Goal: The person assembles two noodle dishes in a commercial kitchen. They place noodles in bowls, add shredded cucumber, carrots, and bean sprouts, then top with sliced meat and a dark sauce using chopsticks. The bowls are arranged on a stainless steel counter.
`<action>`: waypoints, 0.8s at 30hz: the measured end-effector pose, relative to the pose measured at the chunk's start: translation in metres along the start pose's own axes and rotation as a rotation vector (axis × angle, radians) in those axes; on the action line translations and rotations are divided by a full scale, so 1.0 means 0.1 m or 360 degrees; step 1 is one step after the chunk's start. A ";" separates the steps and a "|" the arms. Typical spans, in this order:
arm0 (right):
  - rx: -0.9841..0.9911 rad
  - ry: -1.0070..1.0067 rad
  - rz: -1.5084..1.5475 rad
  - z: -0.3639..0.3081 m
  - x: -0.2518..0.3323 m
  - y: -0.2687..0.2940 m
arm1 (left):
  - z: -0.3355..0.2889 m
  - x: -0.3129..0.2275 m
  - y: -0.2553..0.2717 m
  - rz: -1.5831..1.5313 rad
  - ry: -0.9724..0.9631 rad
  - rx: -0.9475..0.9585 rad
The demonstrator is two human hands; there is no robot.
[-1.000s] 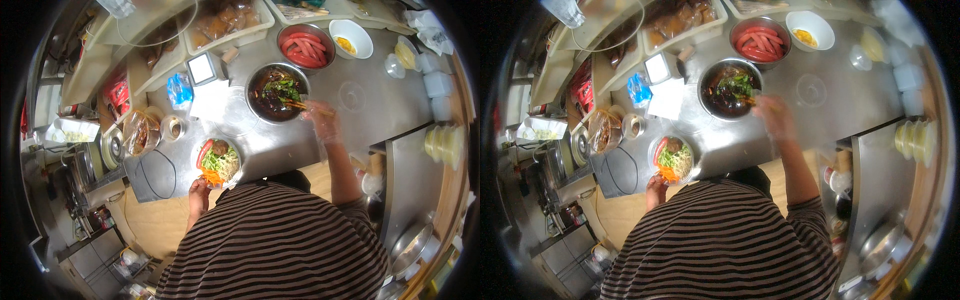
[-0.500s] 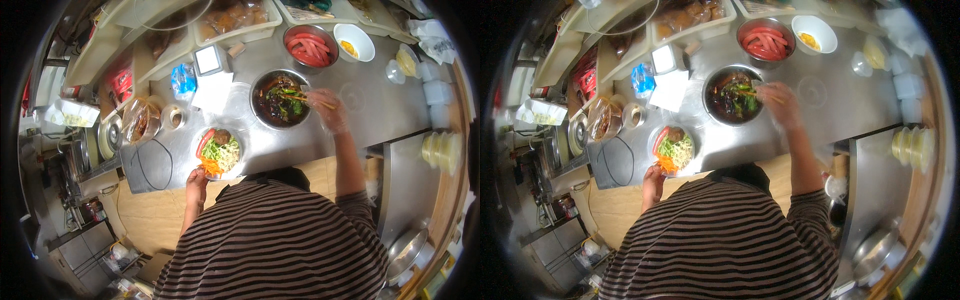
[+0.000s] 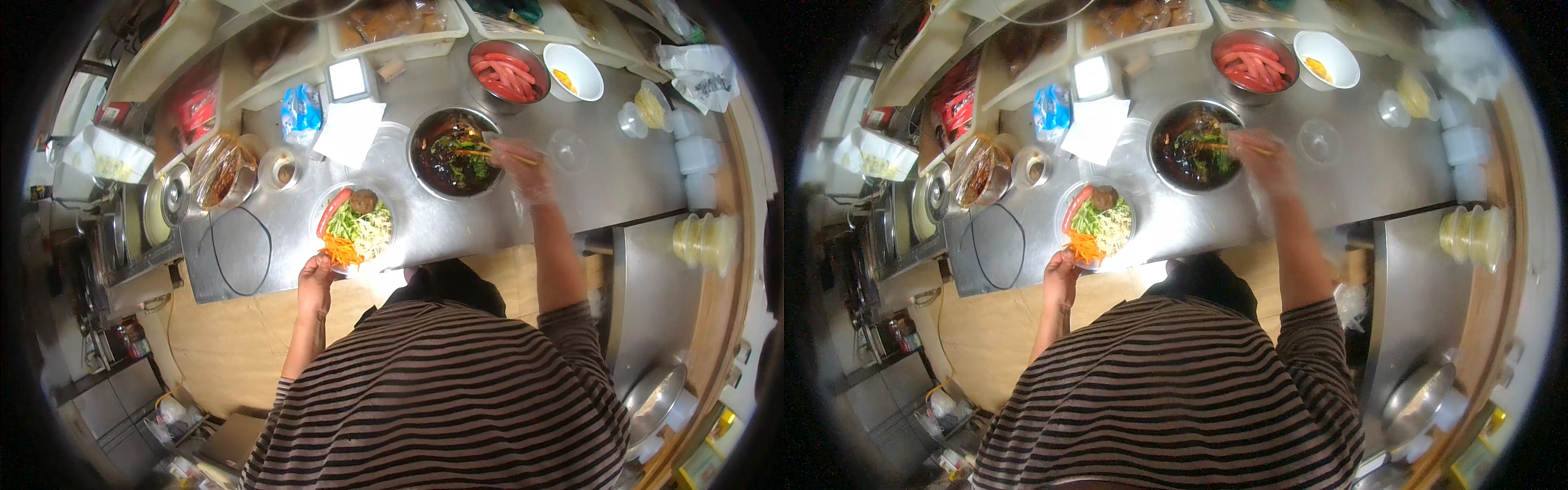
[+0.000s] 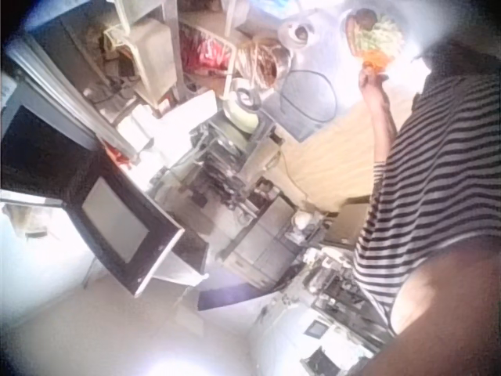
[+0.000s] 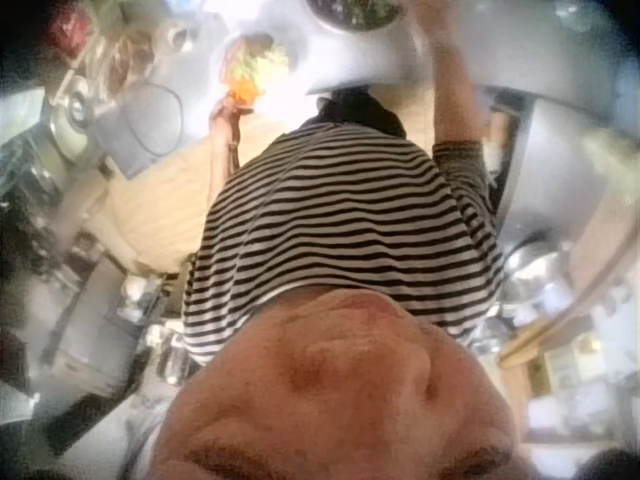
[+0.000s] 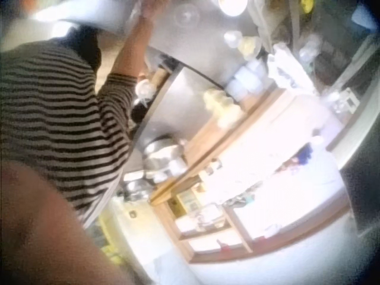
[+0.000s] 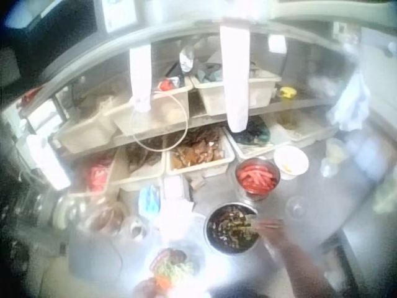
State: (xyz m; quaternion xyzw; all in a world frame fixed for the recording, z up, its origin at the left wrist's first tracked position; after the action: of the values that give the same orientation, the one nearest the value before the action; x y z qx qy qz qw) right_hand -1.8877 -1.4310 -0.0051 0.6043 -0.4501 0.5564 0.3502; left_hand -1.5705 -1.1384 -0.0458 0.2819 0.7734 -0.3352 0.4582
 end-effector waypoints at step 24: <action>0.0173 0.0037 0.0435 0.31 0.53 0.20 | -0.05 0.19 -0.06 -0.0087 -0.0103 -0.0375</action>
State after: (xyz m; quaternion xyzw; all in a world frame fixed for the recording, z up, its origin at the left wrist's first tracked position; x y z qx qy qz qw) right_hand -1.8969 -1.4746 0.0419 0.5488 -0.4933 0.6295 0.2431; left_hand -1.5854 -1.1359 -0.0598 0.1940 0.7996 -0.2634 0.5036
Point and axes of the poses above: each hand's wrist, its own z-axis towards the middle knuckle, its own y-axis out of the back of the hand, x = y × z, the point moved 8 cm from there along z, towards the middle knuckle, and after that the axes turned 10 degrees about -y, right-handed, at the moved point
